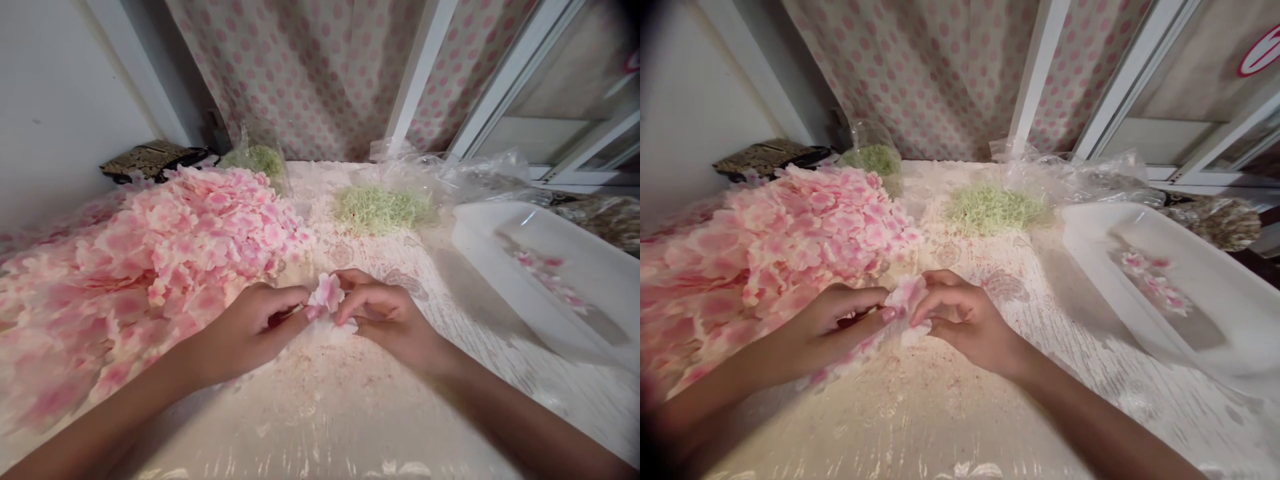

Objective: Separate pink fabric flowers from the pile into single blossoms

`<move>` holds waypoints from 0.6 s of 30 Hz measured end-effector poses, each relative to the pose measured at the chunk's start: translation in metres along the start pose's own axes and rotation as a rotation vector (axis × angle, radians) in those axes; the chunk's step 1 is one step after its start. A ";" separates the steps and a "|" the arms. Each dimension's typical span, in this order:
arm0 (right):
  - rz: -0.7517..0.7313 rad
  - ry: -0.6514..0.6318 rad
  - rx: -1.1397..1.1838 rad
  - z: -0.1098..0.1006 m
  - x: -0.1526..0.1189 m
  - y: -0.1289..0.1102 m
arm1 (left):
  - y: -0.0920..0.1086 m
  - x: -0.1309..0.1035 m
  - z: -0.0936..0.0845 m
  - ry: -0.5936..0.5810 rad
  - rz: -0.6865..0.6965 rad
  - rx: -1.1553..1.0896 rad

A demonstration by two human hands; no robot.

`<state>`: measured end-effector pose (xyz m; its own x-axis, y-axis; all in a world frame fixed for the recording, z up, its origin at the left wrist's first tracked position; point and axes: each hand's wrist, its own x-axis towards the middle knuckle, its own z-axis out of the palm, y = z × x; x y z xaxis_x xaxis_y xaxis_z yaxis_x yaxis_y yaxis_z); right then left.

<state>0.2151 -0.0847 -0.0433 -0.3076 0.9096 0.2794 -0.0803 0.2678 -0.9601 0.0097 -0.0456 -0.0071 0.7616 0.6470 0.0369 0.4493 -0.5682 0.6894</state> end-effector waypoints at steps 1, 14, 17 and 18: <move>-0.008 -0.012 0.009 0.002 -0.001 0.000 | 0.001 -0.001 0.002 -0.015 0.010 -0.021; 0.209 0.011 -0.056 -0.010 0.000 -0.011 | 0.005 0.000 0.010 -0.035 -0.104 -0.169; 0.203 -0.068 0.045 -0.007 0.000 -0.013 | 0.005 -0.001 0.011 -0.060 -0.083 -0.177; 0.182 -0.066 0.060 -0.005 -0.001 -0.012 | 0.005 -0.001 0.012 -0.070 -0.074 -0.181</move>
<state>0.2212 -0.0872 -0.0316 -0.3836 0.9179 0.1020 -0.0735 0.0798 -0.9941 0.0164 -0.0550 -0.0124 0.7627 0.6435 -0.0645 0.4191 -0.4159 0.8071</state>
